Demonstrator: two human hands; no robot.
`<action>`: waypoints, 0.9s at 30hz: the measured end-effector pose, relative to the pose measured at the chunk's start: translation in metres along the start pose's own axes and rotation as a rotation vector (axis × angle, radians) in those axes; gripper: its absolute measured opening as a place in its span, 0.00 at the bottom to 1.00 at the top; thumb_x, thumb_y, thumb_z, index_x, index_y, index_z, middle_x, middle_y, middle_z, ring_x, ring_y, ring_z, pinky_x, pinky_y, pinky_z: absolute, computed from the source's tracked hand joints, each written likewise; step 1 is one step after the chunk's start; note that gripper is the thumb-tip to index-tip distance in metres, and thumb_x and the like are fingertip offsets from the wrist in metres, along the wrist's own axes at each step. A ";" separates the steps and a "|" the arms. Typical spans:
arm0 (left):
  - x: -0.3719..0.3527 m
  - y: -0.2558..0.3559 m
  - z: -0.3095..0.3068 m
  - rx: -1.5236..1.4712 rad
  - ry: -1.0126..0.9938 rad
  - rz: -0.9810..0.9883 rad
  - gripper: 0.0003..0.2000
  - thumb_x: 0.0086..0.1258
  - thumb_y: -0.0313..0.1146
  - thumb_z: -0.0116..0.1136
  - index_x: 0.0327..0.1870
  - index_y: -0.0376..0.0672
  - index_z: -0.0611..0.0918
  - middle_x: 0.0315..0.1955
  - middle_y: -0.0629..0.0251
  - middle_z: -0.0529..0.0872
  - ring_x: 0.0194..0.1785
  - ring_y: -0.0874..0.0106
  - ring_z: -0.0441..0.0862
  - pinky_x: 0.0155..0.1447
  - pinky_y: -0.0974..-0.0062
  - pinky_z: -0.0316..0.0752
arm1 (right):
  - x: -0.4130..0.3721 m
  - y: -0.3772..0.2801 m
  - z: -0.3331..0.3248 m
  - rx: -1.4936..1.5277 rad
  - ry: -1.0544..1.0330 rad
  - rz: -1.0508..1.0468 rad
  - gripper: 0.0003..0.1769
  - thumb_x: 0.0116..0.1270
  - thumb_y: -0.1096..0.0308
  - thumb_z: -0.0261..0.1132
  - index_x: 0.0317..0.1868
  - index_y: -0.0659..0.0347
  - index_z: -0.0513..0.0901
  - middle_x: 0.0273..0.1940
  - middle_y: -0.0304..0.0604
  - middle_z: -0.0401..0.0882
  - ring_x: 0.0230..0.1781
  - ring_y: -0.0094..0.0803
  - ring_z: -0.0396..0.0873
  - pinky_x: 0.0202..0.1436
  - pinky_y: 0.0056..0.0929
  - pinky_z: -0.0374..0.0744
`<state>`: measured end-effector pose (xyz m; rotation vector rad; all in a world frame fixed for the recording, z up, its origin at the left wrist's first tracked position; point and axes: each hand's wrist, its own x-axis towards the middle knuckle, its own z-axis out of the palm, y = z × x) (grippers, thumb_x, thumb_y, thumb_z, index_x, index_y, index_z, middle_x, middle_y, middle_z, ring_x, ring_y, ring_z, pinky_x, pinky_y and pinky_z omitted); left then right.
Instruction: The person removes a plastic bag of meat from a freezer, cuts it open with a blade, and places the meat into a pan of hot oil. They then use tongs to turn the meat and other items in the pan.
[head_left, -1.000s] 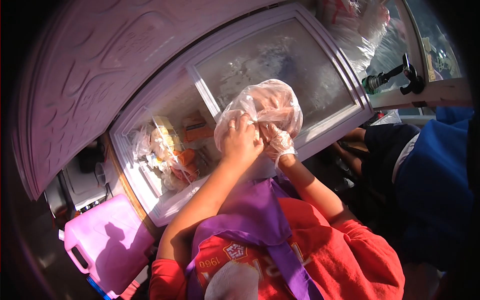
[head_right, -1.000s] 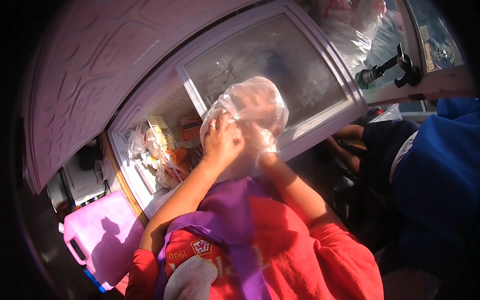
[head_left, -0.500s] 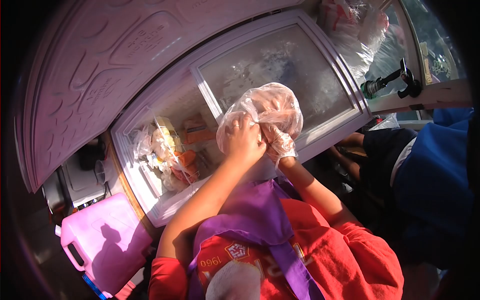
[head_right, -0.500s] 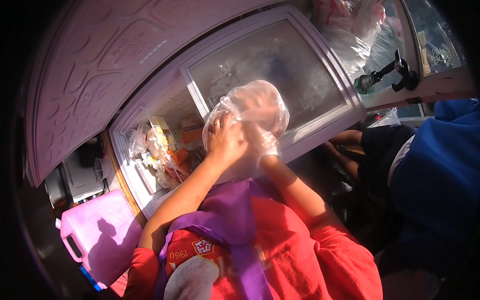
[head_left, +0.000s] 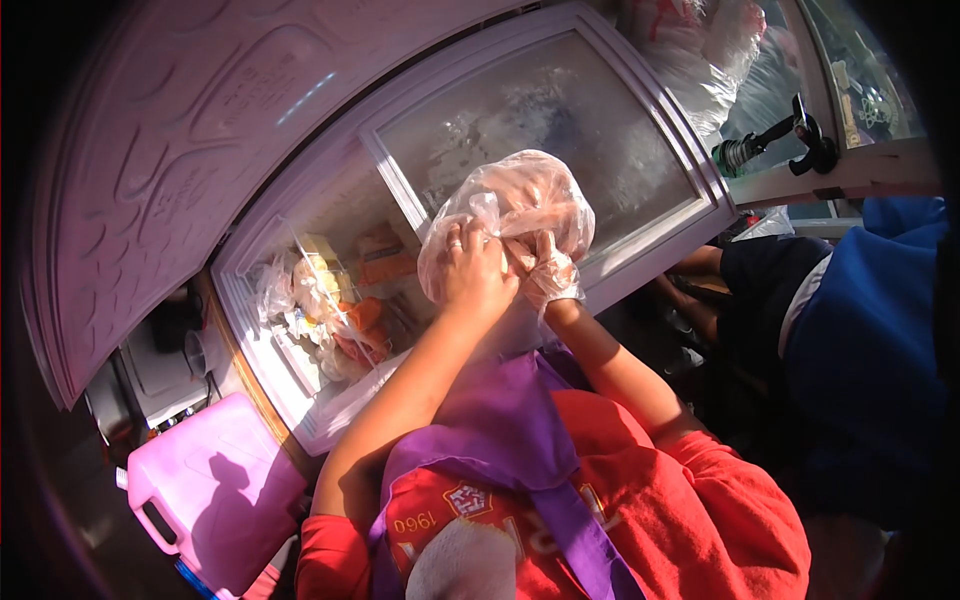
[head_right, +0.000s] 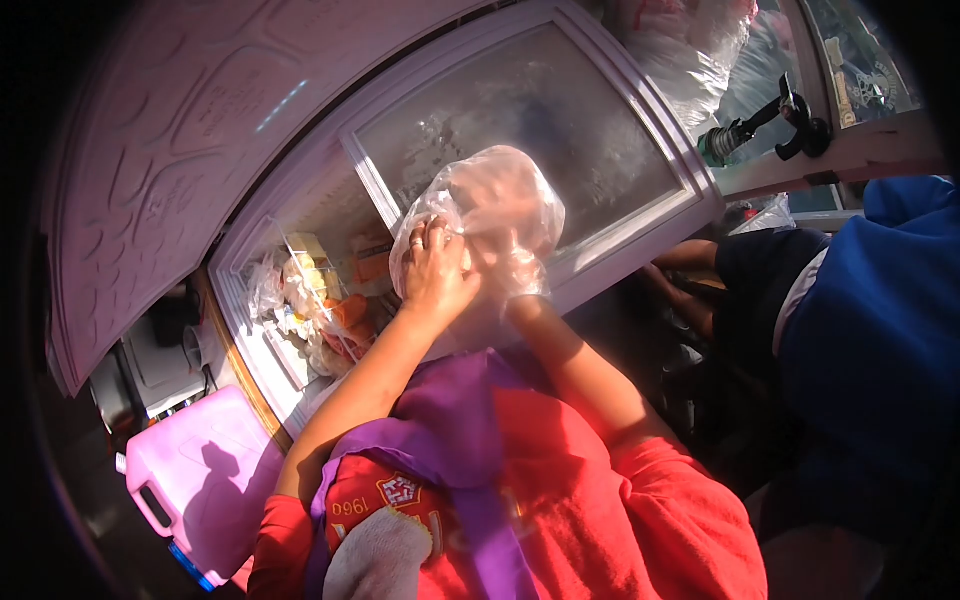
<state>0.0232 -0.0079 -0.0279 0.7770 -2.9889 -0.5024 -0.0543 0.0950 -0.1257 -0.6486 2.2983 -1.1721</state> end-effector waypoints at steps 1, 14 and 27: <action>0.000 0.000 -0.001 0.010 -0.014 -0.009 0.21 0.49 0.34 0.69 0.45 0.39 0.81 0.64 0.49 0.68 0.68 0.40 0.63 0.64 0.45 0.70 | 0.001 -0.005 -0.002 0.010 -0.008 0.035 0.20 0.64 0.66 0.69 0.54 0.61 0.76 0.47 0.49 0.82 0.47 0.47 0.82 0.48 0.39 0.78; 0.006 0.005 -0.009 0.064 -0.128 -0.064 0.22 0.52 0.37 0.69 0.47 0.38 0.81 0.66 0.50 0.66 0.73 0.44 0.57 0.65 0.34 0.63 | 0.001 -0.037 -0.025 -0.103 -0.004 0.011 0.12 0.69 0.59 0.63 0.49 0.54 0.80 0.40 0.51 0.84 0.41 0.50 0.82 0.46 0.44 0.79; 0.008 0.006 -0.015 0.139 -0.133 -0.024 0.19 0.54 0.33 0.64 0.48 0.38 0.81 0.65 0.47 0.67 0.73 0.44 0.59 0.68 0.35 0.59 | 0.003 -0.081 -0.062 -0.375 -0.117 -0.076 0.16 0.66 0.53 0.62 0.46 0.54 0.81 0.40 0.54 0.84 0.41 0.58 0.82 0.43 0.50 0.79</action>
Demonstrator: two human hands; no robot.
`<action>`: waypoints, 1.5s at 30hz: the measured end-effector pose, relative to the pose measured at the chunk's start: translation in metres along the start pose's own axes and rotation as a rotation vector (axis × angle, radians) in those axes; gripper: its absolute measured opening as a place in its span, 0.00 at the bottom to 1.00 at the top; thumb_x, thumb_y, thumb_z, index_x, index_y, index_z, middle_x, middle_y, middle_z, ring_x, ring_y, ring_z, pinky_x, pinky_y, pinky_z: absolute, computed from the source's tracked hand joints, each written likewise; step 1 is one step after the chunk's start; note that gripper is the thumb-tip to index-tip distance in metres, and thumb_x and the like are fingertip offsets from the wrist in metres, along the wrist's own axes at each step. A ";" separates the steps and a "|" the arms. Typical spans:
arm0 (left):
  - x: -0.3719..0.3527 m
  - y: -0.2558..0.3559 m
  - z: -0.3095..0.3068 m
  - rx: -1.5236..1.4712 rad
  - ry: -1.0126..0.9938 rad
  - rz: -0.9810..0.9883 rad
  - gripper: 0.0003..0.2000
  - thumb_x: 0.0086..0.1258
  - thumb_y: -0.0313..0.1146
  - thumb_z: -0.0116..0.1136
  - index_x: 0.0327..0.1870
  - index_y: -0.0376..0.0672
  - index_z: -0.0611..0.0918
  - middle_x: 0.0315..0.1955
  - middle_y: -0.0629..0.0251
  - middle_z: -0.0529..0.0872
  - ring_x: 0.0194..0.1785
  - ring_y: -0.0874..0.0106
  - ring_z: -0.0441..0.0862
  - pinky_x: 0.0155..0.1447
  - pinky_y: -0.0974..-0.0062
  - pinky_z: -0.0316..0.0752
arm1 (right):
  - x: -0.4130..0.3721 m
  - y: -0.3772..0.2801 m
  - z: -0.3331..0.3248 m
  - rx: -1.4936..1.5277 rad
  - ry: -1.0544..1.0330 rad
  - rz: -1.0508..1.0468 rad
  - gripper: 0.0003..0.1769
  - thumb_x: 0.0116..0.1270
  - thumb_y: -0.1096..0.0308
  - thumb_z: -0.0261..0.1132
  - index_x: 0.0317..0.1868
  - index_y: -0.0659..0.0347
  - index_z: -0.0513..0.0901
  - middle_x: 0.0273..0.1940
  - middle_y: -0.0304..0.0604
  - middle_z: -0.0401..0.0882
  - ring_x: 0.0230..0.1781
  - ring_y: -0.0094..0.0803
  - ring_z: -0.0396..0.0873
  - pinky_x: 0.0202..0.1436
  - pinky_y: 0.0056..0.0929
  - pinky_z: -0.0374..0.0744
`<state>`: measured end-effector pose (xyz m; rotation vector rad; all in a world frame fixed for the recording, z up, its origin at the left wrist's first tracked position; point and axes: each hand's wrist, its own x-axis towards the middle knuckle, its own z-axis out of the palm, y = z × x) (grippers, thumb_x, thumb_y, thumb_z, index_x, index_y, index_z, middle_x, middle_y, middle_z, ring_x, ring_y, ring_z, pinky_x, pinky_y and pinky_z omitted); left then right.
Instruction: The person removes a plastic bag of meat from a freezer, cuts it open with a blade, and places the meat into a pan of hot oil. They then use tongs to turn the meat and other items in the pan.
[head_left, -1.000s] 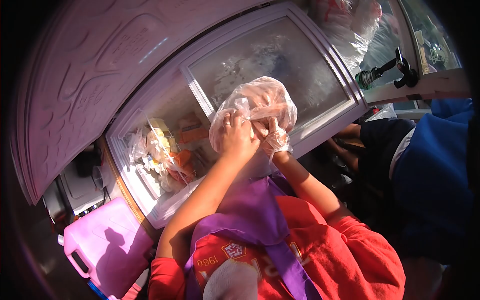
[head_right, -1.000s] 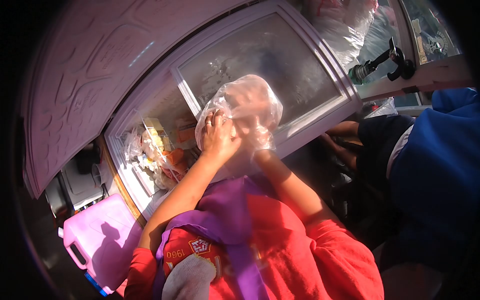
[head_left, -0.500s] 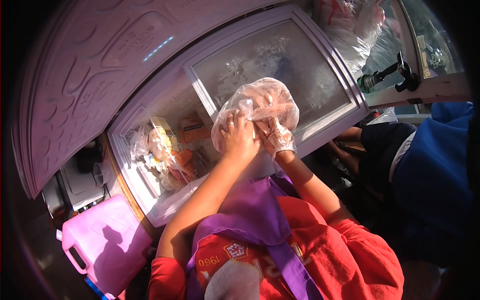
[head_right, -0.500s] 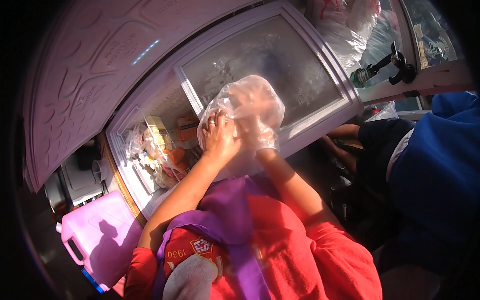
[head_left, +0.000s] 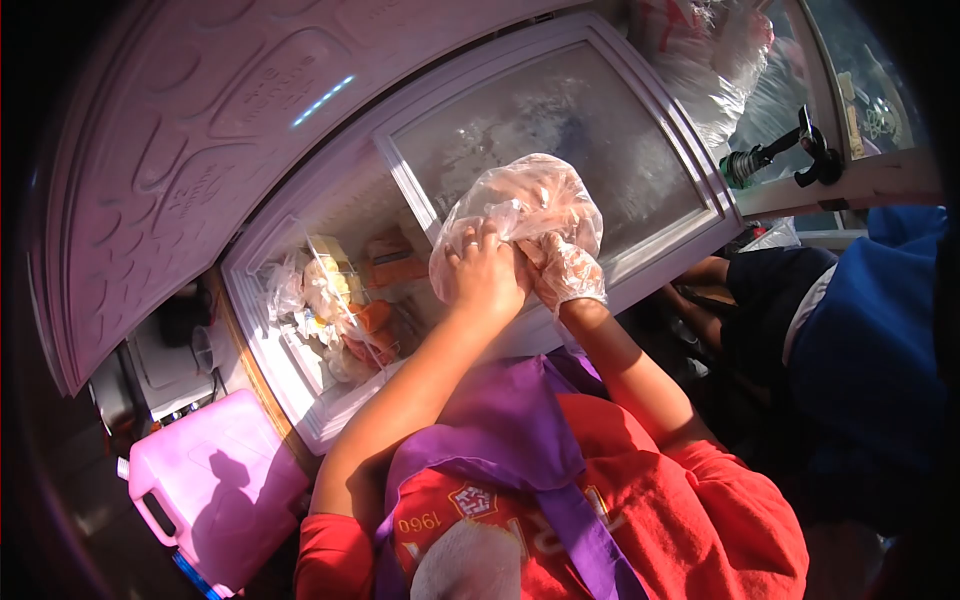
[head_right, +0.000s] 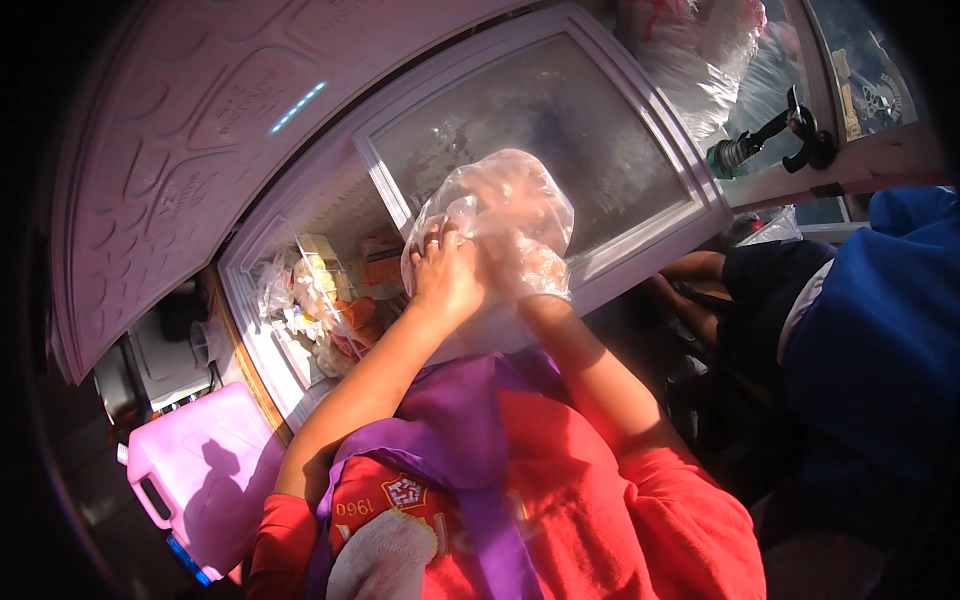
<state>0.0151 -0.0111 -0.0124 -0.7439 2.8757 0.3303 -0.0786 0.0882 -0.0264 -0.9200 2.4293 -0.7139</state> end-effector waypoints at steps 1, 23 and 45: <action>0.000 0.001 -0.001 -0.051 -0.003 -0.006 0.19 0.55 0.36 0.65 0.48 0.38 0.82 0.66 0.48 0.67 0.73 0.45 0.59 0.69 0.34 0.58 | -0.002 -0.005 -0.008 0.004 0.005 0.062 0.15 0.66 0.54 0.63 0.45 0.55 0.81 0.40 0.55 0.83 0.41 0.58 0.82 0.43 0.49 0.79; -0.004 -0.019 -0.021 -0.253 -0.063 0.181 0.21 0.54 0.42 0.69 0.45 0.36 0.84 0.65 0.46 0.69 0.74 0.47 0.59 0.68 0.39 0.61 | 0.005 0.039 0.015 -0.056 -0.009 -0.185 0.15 0.66 0.50 0.61 0.36 0.49 0.87 0.32 0.49 0.85 0.35 0.50 0.83 0.41 0.47 0.80; -0.003 -0.010 -0.002 -0.113 -0.034 0.181 0.14 0.51 0.31 0.65 0.40 0.38 0.84 0.63 0.50 0.71 0.75 0.51 0.58 0.65 0.41 0.67 | 0.001 0.050 0.060 -0.147 -0.031 -0.207 0.17 0.70 0.59 0.52 0.57 0.40 0.79 0.49 0.44 0.79 0.49 0.44 0.81 0.50 0.45 0.79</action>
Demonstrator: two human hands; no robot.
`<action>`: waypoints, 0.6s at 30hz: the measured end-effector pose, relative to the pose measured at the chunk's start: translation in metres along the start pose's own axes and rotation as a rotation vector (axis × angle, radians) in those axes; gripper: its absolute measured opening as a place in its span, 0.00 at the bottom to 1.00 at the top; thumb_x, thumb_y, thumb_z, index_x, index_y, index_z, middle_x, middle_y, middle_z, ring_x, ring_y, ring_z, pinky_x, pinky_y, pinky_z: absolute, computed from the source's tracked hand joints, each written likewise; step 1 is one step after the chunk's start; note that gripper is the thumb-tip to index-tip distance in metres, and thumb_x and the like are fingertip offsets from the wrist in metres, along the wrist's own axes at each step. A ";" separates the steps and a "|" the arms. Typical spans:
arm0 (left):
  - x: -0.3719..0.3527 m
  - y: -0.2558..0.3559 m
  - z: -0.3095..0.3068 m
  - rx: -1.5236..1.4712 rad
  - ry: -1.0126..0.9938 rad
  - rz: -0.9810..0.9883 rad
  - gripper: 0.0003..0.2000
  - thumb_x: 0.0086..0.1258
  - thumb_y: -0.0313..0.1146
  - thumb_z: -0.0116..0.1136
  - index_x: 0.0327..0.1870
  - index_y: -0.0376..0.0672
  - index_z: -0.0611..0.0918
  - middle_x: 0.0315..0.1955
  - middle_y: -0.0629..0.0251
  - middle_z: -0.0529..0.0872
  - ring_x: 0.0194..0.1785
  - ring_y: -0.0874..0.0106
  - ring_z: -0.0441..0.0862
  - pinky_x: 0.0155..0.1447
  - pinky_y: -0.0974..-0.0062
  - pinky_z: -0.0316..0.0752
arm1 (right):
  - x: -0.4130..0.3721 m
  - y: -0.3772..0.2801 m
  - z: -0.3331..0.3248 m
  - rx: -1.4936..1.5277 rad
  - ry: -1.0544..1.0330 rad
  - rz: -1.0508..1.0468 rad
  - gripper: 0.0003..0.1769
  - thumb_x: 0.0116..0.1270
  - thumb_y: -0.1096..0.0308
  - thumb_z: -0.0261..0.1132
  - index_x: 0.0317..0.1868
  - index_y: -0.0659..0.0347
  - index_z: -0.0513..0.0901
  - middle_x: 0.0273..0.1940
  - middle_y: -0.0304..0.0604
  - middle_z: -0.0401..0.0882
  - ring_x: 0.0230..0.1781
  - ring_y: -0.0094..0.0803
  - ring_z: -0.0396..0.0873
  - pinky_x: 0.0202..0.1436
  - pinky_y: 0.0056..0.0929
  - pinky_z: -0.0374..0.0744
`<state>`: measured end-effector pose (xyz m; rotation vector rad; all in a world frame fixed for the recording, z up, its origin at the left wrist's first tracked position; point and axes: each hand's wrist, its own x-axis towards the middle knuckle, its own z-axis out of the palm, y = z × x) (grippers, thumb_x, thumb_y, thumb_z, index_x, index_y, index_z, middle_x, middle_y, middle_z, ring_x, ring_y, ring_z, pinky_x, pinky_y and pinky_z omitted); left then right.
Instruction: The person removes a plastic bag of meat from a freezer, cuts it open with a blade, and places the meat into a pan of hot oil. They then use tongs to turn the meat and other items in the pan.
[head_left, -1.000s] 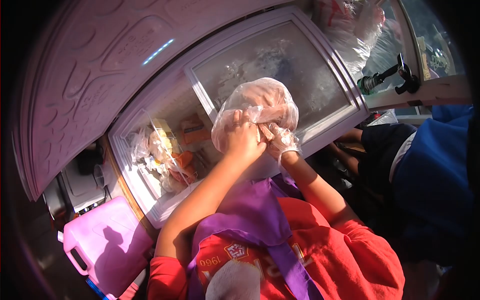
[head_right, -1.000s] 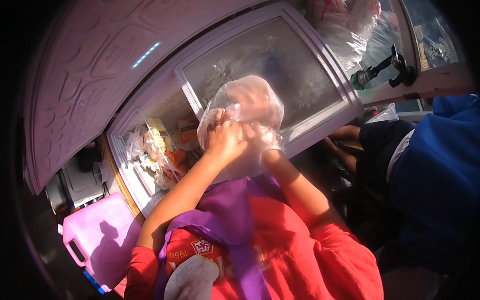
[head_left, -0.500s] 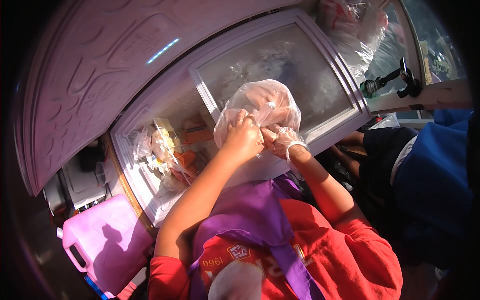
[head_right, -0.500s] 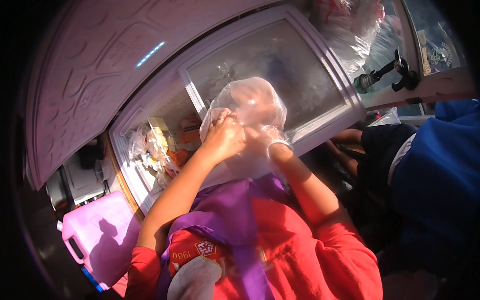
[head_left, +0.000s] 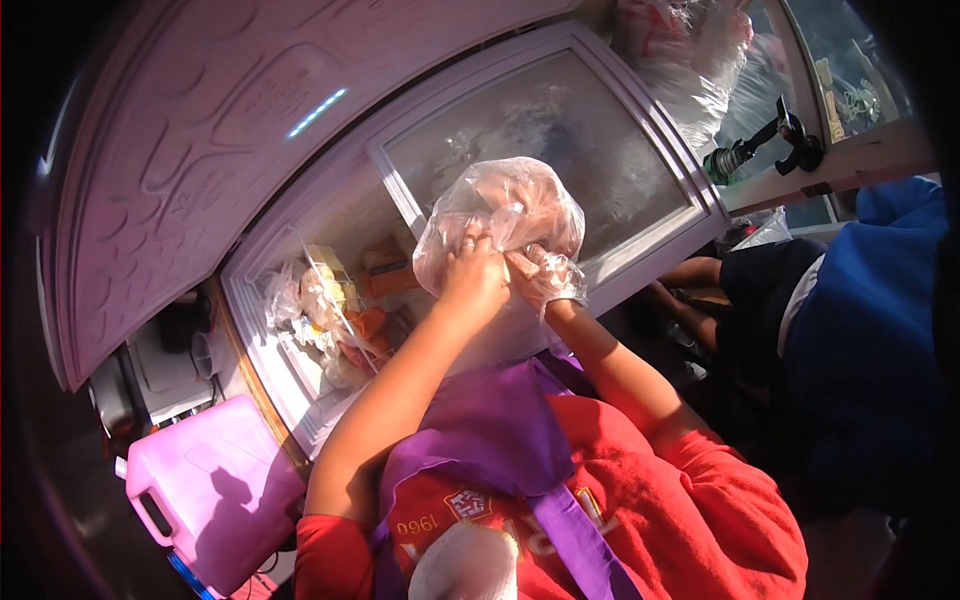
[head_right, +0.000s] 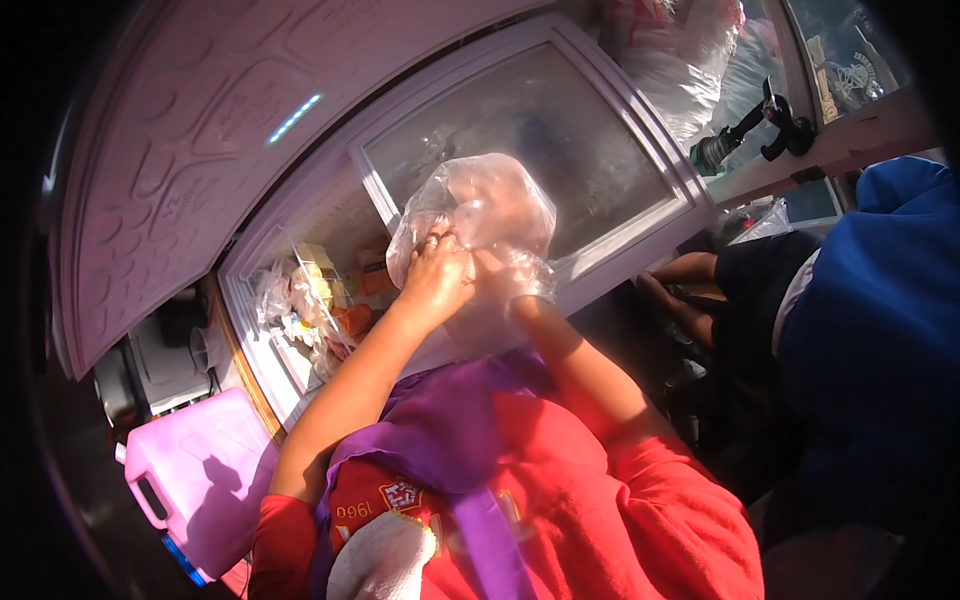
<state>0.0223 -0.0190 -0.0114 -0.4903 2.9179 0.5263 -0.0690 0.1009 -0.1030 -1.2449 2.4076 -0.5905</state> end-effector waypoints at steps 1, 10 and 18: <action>-0.001 0.001 0.000 0.028 0.013 0.003 0.15 0.51 0.31 0.65 0.41 0.38 0.84 0.63 0.51 0.71 0.75 0.51 0.59 0.65 0.41 0.66 | 0.000 -0.002 -0.001 -0.002 0.001 0.013 0.17 0.71 0.58 0.52 0.57 0.39 0.79 0.49 0.44 0.79 0.49 0.44 0.81 0.51 0.45 0.79; -0.012 -0.001 0.002 0.012 0.029 -0.023 0.17 0.50 0.32 0.66 0.43 0.38 0.83 0.63 0.50 0.70 0.74 0.50 0.59 0.68 0.46 0.63 | 0.005 0.015 0.024 -0.025 0.145 -0.053 0.13 0.69 0.59 0.57 0.50 0.45 0.84 0.42 0.43 0.82 0.39 0.46 0.83 0.40 0.45 0.81; -0.014 0.001 0.001 -0.120 0.067 -0.055 0.20 0.51 0.32 0.65 0.47 0.34 0.81 0.61 0.48 0.71 0.73 0.48 0.60 0.70 0.46 0.62 | 0.014 0.034 0.049 0.083 0.135 -0.225 0.13 0.74 0.61 0.52 0.48 0.55 0.80 0.41 0.47 0.82 0.41 0.48 0.81 0.45 0.44 0.79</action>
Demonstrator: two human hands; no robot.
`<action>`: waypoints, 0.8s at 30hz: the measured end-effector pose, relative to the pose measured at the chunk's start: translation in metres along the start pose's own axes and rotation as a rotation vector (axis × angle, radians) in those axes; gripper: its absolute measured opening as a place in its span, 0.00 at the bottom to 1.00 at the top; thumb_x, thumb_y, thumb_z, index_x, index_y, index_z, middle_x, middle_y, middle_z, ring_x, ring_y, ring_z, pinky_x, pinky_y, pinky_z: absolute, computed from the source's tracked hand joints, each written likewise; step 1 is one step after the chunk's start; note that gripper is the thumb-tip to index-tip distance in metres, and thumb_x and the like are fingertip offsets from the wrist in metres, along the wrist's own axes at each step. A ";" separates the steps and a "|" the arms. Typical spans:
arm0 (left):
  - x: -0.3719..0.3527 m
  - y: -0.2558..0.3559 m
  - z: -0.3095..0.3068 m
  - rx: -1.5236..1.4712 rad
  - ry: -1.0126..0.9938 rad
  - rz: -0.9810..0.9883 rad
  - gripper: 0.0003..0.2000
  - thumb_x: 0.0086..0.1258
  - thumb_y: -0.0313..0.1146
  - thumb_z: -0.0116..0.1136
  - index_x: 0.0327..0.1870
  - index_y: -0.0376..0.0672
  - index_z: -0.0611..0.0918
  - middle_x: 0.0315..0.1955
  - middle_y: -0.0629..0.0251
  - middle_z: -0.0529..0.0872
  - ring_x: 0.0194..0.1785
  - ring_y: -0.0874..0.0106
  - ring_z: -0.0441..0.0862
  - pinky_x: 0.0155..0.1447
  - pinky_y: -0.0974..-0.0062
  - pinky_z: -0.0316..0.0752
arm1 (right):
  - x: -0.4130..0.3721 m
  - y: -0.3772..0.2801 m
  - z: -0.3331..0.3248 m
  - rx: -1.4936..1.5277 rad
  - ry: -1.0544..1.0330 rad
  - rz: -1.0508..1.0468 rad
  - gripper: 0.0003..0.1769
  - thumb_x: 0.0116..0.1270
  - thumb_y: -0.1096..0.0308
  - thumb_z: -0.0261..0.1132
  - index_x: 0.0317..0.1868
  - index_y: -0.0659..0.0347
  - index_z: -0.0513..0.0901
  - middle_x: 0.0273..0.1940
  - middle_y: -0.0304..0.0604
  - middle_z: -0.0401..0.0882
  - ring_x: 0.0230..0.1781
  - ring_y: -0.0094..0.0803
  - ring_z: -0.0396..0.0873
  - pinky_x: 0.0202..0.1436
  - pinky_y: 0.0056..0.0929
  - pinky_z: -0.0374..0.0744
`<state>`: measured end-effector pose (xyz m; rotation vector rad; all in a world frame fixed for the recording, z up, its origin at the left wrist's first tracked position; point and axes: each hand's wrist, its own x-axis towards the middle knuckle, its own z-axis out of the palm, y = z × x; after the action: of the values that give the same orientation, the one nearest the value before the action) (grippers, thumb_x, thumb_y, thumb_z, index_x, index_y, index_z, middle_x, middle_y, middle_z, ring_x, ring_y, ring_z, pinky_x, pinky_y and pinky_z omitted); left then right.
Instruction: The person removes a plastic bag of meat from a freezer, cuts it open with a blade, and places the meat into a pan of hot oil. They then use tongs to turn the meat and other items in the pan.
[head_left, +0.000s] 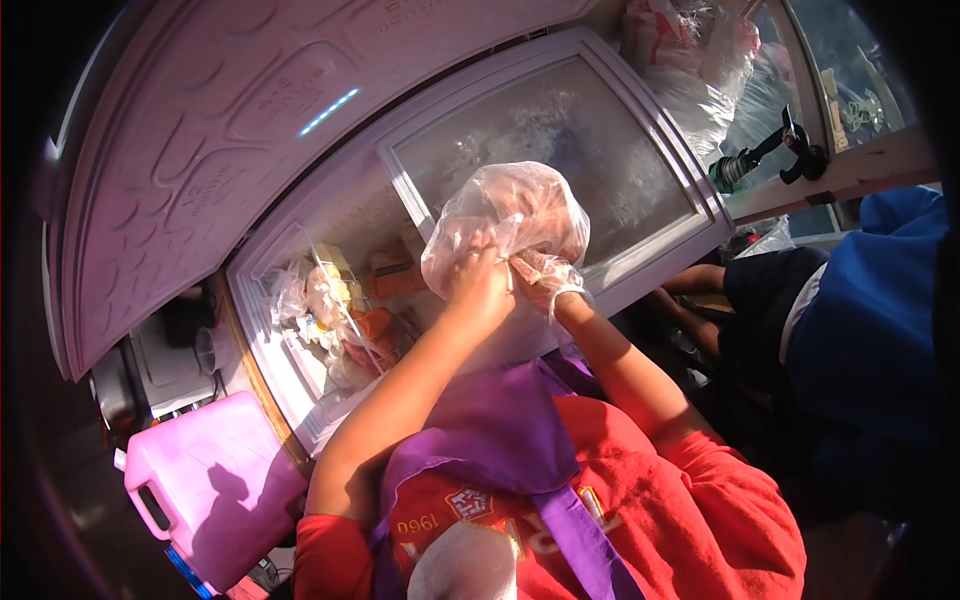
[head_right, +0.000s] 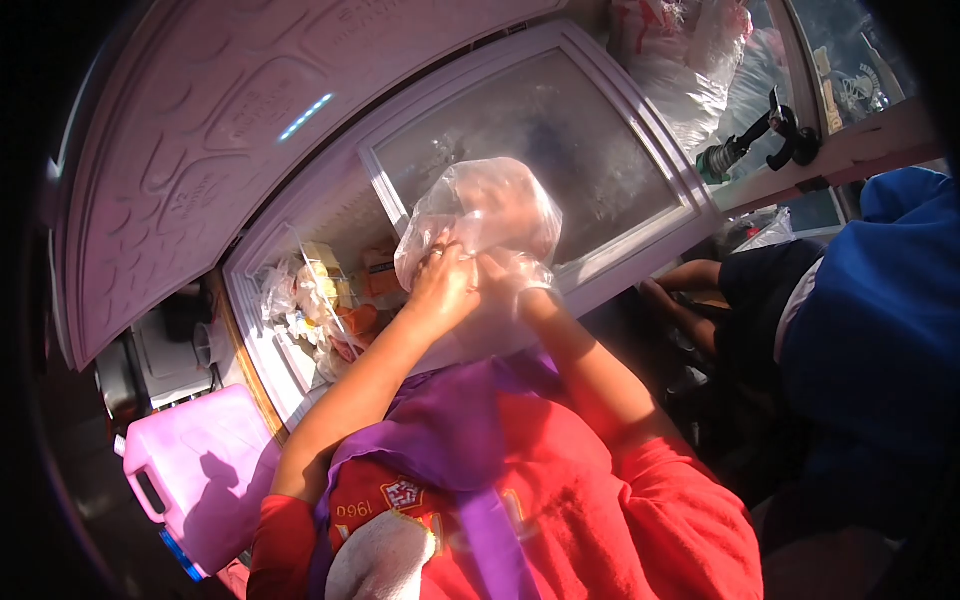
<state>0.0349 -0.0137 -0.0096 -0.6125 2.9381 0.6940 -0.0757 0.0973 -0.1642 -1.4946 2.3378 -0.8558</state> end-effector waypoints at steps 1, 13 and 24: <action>0.001 -0.001 0.001 0.056 -0.016 0.019 0.22 0.51 0.33 0.65 0.48 0.34 0.80 0.61 0.47 0.70 0.73 0.47 0.60 0.70 0.45 0.61 | 0.004 -0.003 -0.004 0.016 -0.081 0.043 0.13 0.75 0.60 0.51 0.47 0.55 0.80 0.41 0.47 0.82 0.41 0.48 0.81 0.45 0.44 0.78; 0.007 -0.003 0.020 0.341 0.034 0.045 0.22 0.52 0.30 0.65 0.51 0.38 0.81 0.62 0.46 0.70 0.74 0.45 0.58 0.70 0.38 0.57 | 0.020 -0.048 -0.072 -0.027 -0.220 0.282 0.16 0.72 0.57 0.53 0.49 0.53 0.83 0.42 0.52 0.84 0.39 0.52 0.83 0.43 0.46 0.81; 0.031 -0.017 -0.029 -0.162 -0.069 -0.015 0.13 0.60 0.35 0.65 0.45 0.44 0.87 0.45 0.59 0.84 0.53 0.59 0.80 0.57 0.65 0.75 | 0.029 -0.083 -0.137 -0.087 -0.267 0.340 0.10 0.68 0.61 0.61 0.47 0.51 0.82 0.41 0.49 0.84 0.41 0.51 0.82 0.42 0.47 0.80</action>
<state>0.0139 -0.0520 0.0048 -0.6086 2.8306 0.9381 -0.0940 0.0940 -0.0023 -1.1109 2.3517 -0.4447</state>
